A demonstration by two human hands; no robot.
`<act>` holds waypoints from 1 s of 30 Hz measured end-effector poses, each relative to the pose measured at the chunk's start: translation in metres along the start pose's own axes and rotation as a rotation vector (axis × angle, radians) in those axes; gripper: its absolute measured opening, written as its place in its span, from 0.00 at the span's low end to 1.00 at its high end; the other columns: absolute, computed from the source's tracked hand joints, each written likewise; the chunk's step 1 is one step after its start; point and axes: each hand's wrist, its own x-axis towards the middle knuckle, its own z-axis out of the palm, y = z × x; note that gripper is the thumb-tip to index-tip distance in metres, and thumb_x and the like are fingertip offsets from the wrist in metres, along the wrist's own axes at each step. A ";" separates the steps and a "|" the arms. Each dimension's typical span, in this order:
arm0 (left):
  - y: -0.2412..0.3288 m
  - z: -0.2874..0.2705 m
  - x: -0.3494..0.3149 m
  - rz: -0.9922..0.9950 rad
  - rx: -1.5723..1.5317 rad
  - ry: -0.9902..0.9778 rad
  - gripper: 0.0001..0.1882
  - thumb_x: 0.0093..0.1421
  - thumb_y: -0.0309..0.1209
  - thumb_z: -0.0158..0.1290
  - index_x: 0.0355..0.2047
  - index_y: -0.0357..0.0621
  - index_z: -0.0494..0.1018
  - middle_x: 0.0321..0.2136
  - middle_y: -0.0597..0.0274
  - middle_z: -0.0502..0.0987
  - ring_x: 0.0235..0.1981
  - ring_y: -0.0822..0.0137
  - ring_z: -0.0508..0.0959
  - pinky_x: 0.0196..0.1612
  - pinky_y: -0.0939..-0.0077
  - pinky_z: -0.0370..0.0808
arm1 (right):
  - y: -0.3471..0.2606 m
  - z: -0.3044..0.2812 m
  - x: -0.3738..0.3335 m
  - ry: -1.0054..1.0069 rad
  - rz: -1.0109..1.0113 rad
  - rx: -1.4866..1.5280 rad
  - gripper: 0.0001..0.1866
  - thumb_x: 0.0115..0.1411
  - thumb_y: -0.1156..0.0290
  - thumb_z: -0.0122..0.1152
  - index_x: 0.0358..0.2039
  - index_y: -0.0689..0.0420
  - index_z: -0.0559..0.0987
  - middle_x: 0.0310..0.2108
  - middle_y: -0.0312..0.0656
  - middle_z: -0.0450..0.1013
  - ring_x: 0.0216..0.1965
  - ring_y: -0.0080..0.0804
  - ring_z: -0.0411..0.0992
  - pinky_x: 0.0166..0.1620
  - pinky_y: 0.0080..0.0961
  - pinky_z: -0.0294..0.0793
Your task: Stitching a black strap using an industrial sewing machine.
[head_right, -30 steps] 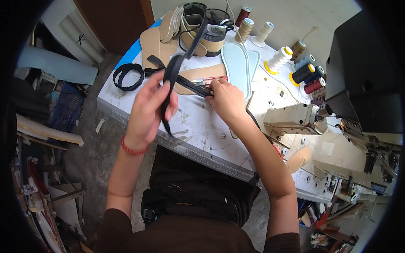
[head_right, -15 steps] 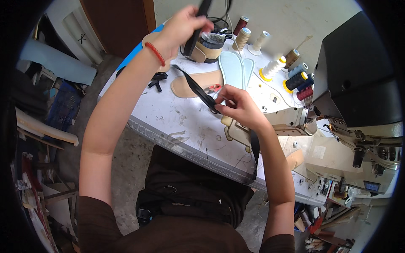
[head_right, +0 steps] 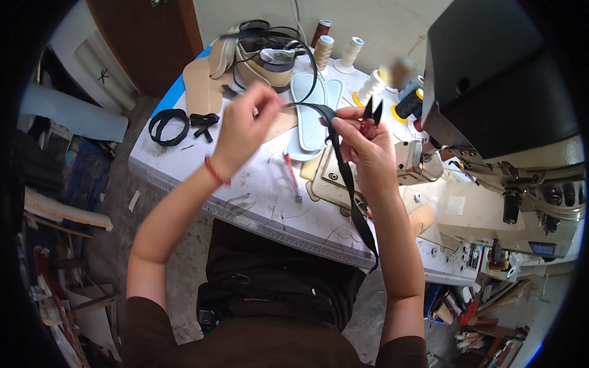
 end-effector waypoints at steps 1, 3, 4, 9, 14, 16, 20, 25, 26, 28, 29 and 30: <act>0.013 0.006 -0.016 0.008 -0.082 -0.090 0.15 0.55 0.35 0.59 0.38 0.39 0.74 0.29 0.57 0.77 0.27 0.63 0.77 0.28 0.72 0.72 | 0.001 0.002 -0.002 0.031 0.009 0.001 0.07 0.58 0.75 0.60 0.37 0.61 0.75 0.30 0.39 0.77 0.15 0.11 0.63 0.17 0.09 0.55; 0.034 0.022 -0.038 0.055 -0.208 -0.106 0.15 0.54 0.36 0.59 0.36 0.37 0.74 0.26 0.59 0.77 0.26 0.67 0.77 0.26 0.76 0.72 | 0.002 0.008 -0.007 0.066 -0.005 -0.046 0.08 0.56 0.75 0.62 0.37 0.63 0.76 0.25 0.36 0.76 0.14 0.11 0.62 0.15 0.09 0.55; 0.040 0.031 -0.043 0.091 -0.253 -0.035 0.15 0.55 0.36 0.59 0.35 0.36 0.75 0.25 0.59 0.77 0.26 0.68 0.77 0.27 0.77 0.72 | 0.004 0.014 -0.009 0.069 -0.013 -0.055 0.09 0.56 0.76 0.63 0.37 0.64 0.76 0.24 0.35 0.75 0.13 0.11 0.62 0.15 0.09 0.55; 0.033 0.040 -0.044 -0.134 -0.502 -0.114 0.07 0.61 0.25 0.52 0.35 0.33 0.77 0.23 0.63 0.78 0.23 0.79 0.75 0.26 0.86 0.71 | 0.005 0.021 -0.017 0.176 -0.128 -0.202 0.08 0.55 0.77 0.64 0.37 0.60 0.77 0.24 0.30 0.74 0.18 0.08 0.62 0.19 0.07 0.53; 0.008 0.035 -0.053 -0.142 -0.106 -0.212 0.07 0.57 0.24 0.53 0.36 0.39 0.78 0.27 0.60 0.79 0.28 0.73 0.77 0.31 0.79 0.71 | -0.016 0.011 -0.035 0.391 -0.539 -0.338 0.09 0.55 0.79 0.63 0.38 0.61 0.76 0.31 0.35 0.75 0.31 0.15 0.71 0.36 0.10 0.69; -0.011 0.036 -0.057 0.204 0.368 -0.093 0.09 0.54 0.24 0.55 0.37 0.41 0.77 0.34 0.61 0.78 0.41 0.65 0.75 0.43 0.69 0.69 | -0.022 0.001 -0.046 0.360 -0.639 -0.322 0.11 0.56 0.82 0.58 0.41 0.63 0.77 0.36 0.40 0.76 0.38 0.19 0.73 0.46 0.15 0.70; -0.032 0.029 -0.055 0.282 0.338 0.100 0.11 0.52 0.27 0.56 0.37 0.41 0.76 0.36 0.59 0.77 0.44 0.57 0.72 0.46 0.67 0.67 | -0.036 -0.012 -0.066 0.371 -0.794 -0.483 0.11 0.57 0.84 0.56 0.41 0.66 0.75 0.37 0.43 0.76 0.39 0.22 0.73 0.45 0.15 0.70; 0.044 -0.013 -0.079 -0.105 -0.626 -0.315 0.16 0.64 0.37 0.48 0.43 0.36 0.73 0.35 0.56 0.77 0.41 0.67 0.75 0.48 0.72 0.69 | -0.042 0.003 -0.115 -0.043 -0.917 -0.888 0.12 0.51 0.81 0.62 0.38 0.59 0.74 0.36 0.43 0.77 0.22 0.26 0.65 0.27 0.19 0.65; 0.068 -0.017 -0.088 -0.114 -0.885 -0.346 0.20 0.67 0.41 0.43 0.47 0.34 0.70 0.34 0.54 0.76 0.40 0.66 0.75 0.48 0.70 0.70 | -0.042 0.014 -0.124 -0.228 -0.883 -0.933 0.14 0.49 0.81 0.62 0.38 0.59 0.75 0.37 0.44 0.77 0.20 0.28 0.64 0.26 0.21 0.65; 0.091 -0.021 -0.108 -0.339 -1.209 -0.326 0.24 0.67 0.41 0.43 0.54 0.32 0.63 0.33 0.52 0.76 0.38 0.64 0.76 0.48 0.69 0.70 | -0.027 0.025 -0.139 -0.396 -0.759 -0.933 0.15 0.44 0.80 0.63 0.36 0.59 0.75 0.38 0.43 0.78 0.18 0.27 0.66 0.23 0.19 0.65; 0.099 -0.027 -0.109 -0.439 -1.164 -0.287 0.26 0.67 0.43 0.43 0.55 0.33 0.60 0.27 0.56 0.75 0.33 0.64 0.76 0.44 0.69 0.72 | -0.016 0.028 -0.141 -0.446 -0.701 -0.878 0.15 0.43 0.79 0.63 0.35 0.59 0.76 0.37 0.43 0.78 0.18 0.25 0.66 0.22 0.18 0.65; 0.092 -0.031 -0.117 -0.374 -1.253 -0.285 0.20 0.69 0.38 0.40 0.53 0.36 0.63 0.23 0.62 0.72 0.28 0.71 0.73 0.34 0.77 0.70 | -0.003 0.032 -0.146 -0.494 -0.650 -0.820 0.16 0.42 0.79 0.63 0.35 0.60 0.76 0.37 0.42 0.78 0.18 0.24 0.66 0.20 0.17 0.65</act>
